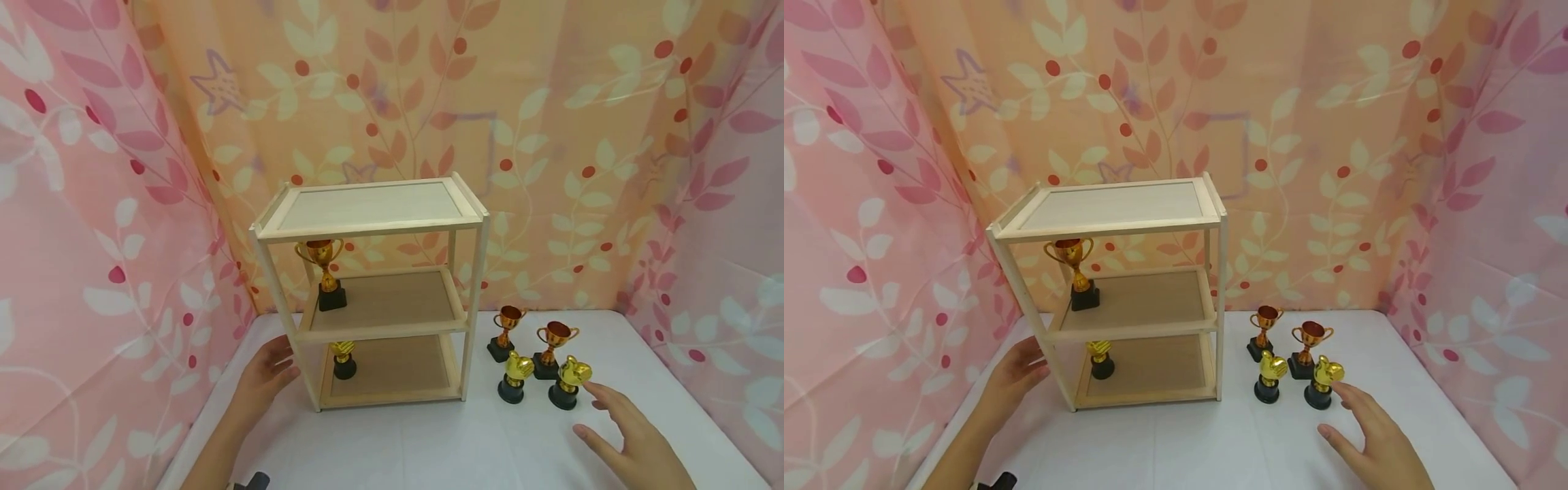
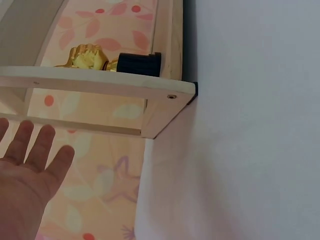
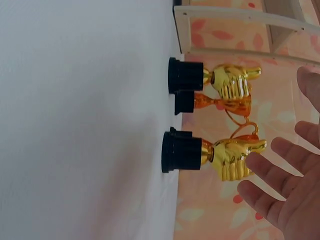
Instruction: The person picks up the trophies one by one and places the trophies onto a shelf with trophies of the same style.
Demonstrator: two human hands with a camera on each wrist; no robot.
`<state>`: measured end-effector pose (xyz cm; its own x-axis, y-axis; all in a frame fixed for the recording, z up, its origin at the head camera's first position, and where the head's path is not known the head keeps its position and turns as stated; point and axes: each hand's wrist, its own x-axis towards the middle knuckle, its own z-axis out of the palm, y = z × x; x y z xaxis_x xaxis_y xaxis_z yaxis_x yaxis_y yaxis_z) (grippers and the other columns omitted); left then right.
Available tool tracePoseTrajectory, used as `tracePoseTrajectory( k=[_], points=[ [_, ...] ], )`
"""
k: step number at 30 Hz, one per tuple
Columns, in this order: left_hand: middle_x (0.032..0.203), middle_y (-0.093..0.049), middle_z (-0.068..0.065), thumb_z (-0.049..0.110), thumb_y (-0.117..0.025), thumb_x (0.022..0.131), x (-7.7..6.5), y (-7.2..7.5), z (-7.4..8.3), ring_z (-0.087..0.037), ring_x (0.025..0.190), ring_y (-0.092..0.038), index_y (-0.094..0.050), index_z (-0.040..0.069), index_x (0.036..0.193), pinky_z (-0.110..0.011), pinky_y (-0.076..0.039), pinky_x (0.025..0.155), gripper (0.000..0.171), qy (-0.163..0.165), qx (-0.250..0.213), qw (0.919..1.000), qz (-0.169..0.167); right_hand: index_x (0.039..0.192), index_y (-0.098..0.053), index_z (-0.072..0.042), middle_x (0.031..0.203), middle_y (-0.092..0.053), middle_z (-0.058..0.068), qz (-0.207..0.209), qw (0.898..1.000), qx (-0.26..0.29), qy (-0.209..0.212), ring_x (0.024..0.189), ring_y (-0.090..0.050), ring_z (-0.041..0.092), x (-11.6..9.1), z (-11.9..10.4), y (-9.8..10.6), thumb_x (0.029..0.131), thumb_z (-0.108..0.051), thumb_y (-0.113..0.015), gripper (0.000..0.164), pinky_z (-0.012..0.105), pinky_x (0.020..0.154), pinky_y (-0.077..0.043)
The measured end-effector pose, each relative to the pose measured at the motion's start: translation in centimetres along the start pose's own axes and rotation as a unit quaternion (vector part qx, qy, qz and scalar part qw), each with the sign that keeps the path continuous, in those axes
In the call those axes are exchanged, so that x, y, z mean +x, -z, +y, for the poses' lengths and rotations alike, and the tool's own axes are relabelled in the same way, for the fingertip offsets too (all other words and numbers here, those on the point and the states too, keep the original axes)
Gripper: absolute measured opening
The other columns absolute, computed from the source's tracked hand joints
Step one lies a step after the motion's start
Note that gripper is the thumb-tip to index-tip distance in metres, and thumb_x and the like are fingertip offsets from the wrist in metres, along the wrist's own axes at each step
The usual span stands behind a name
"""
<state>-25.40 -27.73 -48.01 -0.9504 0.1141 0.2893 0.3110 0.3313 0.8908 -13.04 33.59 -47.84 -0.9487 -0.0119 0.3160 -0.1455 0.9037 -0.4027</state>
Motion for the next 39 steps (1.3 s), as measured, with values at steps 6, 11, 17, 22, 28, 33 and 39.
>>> tracePoseTrajectory(
  k=[6, 11, 17, 22, 28, 33, 39],
  points=[
    [0.140, -0.055, -0.021, 0.009, -0.069, 0.098, 0.7, 0.1, -0.3, -0.002, 0.120, -0.060, -0.044, 0.002, 0.145, -0.020, -0.053, 0.095, 0.054, -0.030, -0.056, 0.9978, -0.018, 0.147, -0.046, -0.008, 0.135, -0.057, 0.020, -0.031, 0.999, 0.031, -0.020, 0.108, -0.065, 0.038, 0.6, -0.8, -0.6, 0.088, -0.054, -0.075, 0.081, 0.058, 0.078, -0.059],
    [0.126, -0.064, -0.023, 0.005, -0.066, 0.098, 1.2, 0.5, -0.6, -0.006, 0.113, -0.066, -0.051, -0.002, 0.135, -0.021, -0.055, 0.093, 0.040, -0.043, -0.076, 0.9956, -0.032, 0.152, -0.041, -0.012, 0.139, -0.056, 0.020, -0.075, 0.992, 0.083, -0.051, 0.103, -0.067, 0.029, 1.3, -1.2, -1.1, 0.090, -0.056, -0.071, 0.082, 0.045, 0.076, -0.062],
    [0.120, -0.069, -0.014, 0.007, -0.063, 0.101, 1.9, 0.3, -1.0, -0.014, 0.113, -0.067, -0.054, -0.003, 0.131, -0.024, -0.054, 0.096, 0.033, -0.043, -0.091, 0.9928, -0.063, 0.151, -0.042, -0.015, 0.142, -0.056, 0.016, -0.082, 0.987, 0.121, -0.071, 0.092, -0.065, 0.007, 2.0, -1.4, -1.7, 0.090, -0.057, -0.071, 0.079, 0.023, 0.072, -0.057],
    [0.115, -0.072, -0.005, 0.005, -0.061, 0.101, 2.1, 0.2, -1.4, -0.014, 0.109, -0.068, -0.055, -0.005, 0.127, -0.026, -0.055, 0.095, 0.028, -0.044, -0.116, 0.9895, -0.075, 0.146, -0.046, -0.016, 0.142, -0.056, 0.013, -0.067, 0.987, 0.135, -0.057, 0.087, -0.063, -0.002, 2.5, -1.6, -2.6, 0.089, -0.056, -0.074, 0.075, 0.020, 0.070, -0.056],
    [0.109, -0.071, -0.004, -0.001, -0.062, 0.100, 2.2, -0.3, -1.5, -0.016, 0.105, -0.070, -0.056, -0.008, 0.119, -0.031, -0.056, 0.095, 0.022, -0.050, -0.148, 0.9834, -0.092, 0.143, -0.049, -0.013, 0.142, -0.058, 0.016, -0.061, 0.983, 0.160, -0.062, 0.086, -0.066, 0.002, 3.2, -1.4, -3.6, 0.090, -0.049, -0.075, 0.069, 0.022, 0.069, -0.056],
    [0.104, -0.071, -0.001, 0.001, -0.064, 0.099, 1.8, -0.8, -1.5, -0.014, 0.100, -0.069, -0.056, -0.008, 0.115, -0.029, -0.057, 0.093, 0.020, -0.026, -0.137, 0.9870, -0.080, 0.145, -0.049, -0.012, 0.142, -0.058, 0.020, -0.077, 0.978, 0.183, -0.072, 0.084, -0.069, 0.003, 3.9, -1.2, -4.4, 0.091, -0.044, -0.076, 0.067, 0.025, 0.069, -0.054],
    [0.104, -0.070, -0.001, 0.000, -0.065, 0.098, 1.5, -0.9, -1.5, -0.013, 0.099, -0.070, -0.055, -0.009, 0.111, -0.029, -0.057, 0.093, 0.019, -0.023, -0.138, 0.9872, -0.076, 0.149, -0.043, -0.010, 0.148, -0.051, 0.023, -0.107, 0.953, 0.259, -0.112, 0.087, -0.072, 0.014, 4.4, -1.2, -5.4, 0.093, -0.036, -0.075, 0.069, 0.029, 0.069, -0.058]
  ],
)
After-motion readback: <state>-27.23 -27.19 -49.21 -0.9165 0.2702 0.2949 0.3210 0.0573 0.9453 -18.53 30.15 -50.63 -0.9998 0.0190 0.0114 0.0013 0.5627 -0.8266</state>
